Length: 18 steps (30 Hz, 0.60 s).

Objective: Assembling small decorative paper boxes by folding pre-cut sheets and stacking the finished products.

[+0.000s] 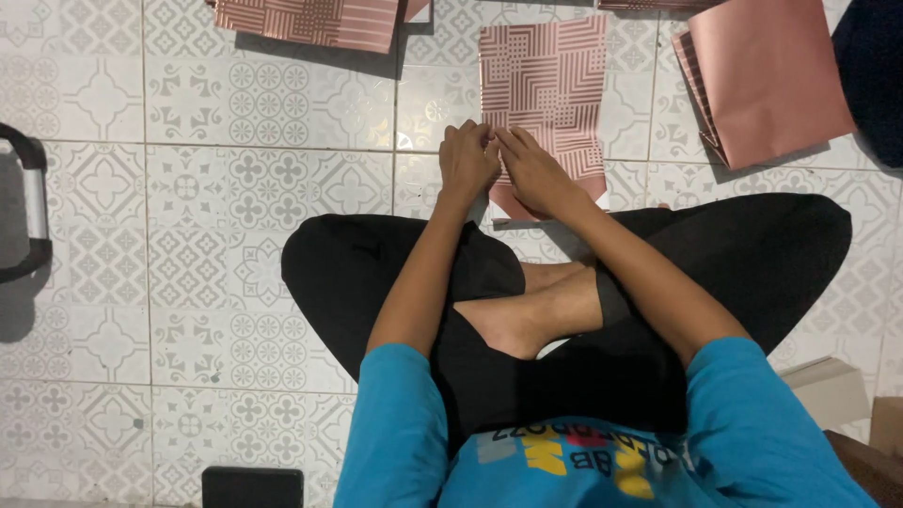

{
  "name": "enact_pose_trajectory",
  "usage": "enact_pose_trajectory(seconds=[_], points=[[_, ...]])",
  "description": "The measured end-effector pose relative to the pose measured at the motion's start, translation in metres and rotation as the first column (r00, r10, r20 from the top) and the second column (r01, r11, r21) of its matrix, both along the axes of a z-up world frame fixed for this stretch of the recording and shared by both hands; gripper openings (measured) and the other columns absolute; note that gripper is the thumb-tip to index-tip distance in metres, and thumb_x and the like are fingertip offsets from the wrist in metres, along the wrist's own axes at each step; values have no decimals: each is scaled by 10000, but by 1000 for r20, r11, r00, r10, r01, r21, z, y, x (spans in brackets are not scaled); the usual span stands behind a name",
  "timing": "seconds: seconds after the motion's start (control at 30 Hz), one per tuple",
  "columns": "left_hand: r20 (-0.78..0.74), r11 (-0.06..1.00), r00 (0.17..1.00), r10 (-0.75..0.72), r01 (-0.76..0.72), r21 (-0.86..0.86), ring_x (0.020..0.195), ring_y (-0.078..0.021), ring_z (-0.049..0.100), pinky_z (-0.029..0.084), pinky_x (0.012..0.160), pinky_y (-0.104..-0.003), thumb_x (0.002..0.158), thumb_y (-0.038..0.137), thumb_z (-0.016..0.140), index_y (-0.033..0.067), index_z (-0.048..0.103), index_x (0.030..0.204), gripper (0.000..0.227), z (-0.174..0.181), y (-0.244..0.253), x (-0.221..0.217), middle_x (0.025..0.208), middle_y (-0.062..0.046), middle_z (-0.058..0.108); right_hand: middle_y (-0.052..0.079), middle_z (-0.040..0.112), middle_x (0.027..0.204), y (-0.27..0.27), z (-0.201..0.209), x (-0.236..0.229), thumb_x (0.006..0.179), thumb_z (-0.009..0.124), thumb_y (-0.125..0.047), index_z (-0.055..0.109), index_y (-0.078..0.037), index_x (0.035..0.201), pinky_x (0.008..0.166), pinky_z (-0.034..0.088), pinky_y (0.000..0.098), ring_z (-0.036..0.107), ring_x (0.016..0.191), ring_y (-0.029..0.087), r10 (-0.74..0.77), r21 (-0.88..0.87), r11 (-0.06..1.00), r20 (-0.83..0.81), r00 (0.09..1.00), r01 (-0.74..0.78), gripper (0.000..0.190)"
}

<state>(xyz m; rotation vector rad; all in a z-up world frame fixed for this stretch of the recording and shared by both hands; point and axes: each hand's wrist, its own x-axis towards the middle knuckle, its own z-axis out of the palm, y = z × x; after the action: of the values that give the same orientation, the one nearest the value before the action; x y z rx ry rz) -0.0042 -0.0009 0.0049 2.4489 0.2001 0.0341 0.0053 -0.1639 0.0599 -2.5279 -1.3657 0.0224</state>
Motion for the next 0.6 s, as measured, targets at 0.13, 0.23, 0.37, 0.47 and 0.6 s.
enact_pose_trajectory(seconds=[0.13,0.23,0.37,0.47,0.6], points=[[-10,1000,1000,20,-20,-13,965,-355,609,547,833,-514,897,274,685,145,698,949,140,2,-1,-3,884,-53,626,338,540,1425,3,-17,3,872,514,72,575,189,1298,1195,337,488,473,1366,477,-24,55,998,-36,999,26,446],[-48,1000,999,17,-17,3,975,-343,588,536,866,-510,882,290,722,173,682,954,144,-5,-1,-1,870,-23,601,250,593,1407,1,-35,12,864,511,1,611,87,1318,941,531,515,496,1343,436,-84,32,996,-8,996,84,473],[-60,1000,998,16,-17,-11,987,-333,584,526,875,-500,857,266,771,177,664,952,169,-5,0,0,873,-12,601,245,601,1396,9,-53,30,846,546,-15,544,64,1403,825,561,541,508,1294,442,-161,0,987,20,987,161,563],[-74,1000,997,7,-7,-5,989,-325,576,519,876,-493,855,294,783,182,658,958,196,-7,1,1,875,-8,595,287,558,1436,18,-63,44,830,611,-36,487,100,1444,806,553,595,487,1283,476,-198,-26,980,-8,980,198,641],[23,997,998,62,-61,-51,902,-296,549,465,854,-419,809,139,758,109,699,899,112,15,-4,-5,930,-53,675,294,440,1493,27,-56,67,770,721,-51,383,105,1436,851,482,512,484,1205,424,-217,-68,973,37,975,220,763]])
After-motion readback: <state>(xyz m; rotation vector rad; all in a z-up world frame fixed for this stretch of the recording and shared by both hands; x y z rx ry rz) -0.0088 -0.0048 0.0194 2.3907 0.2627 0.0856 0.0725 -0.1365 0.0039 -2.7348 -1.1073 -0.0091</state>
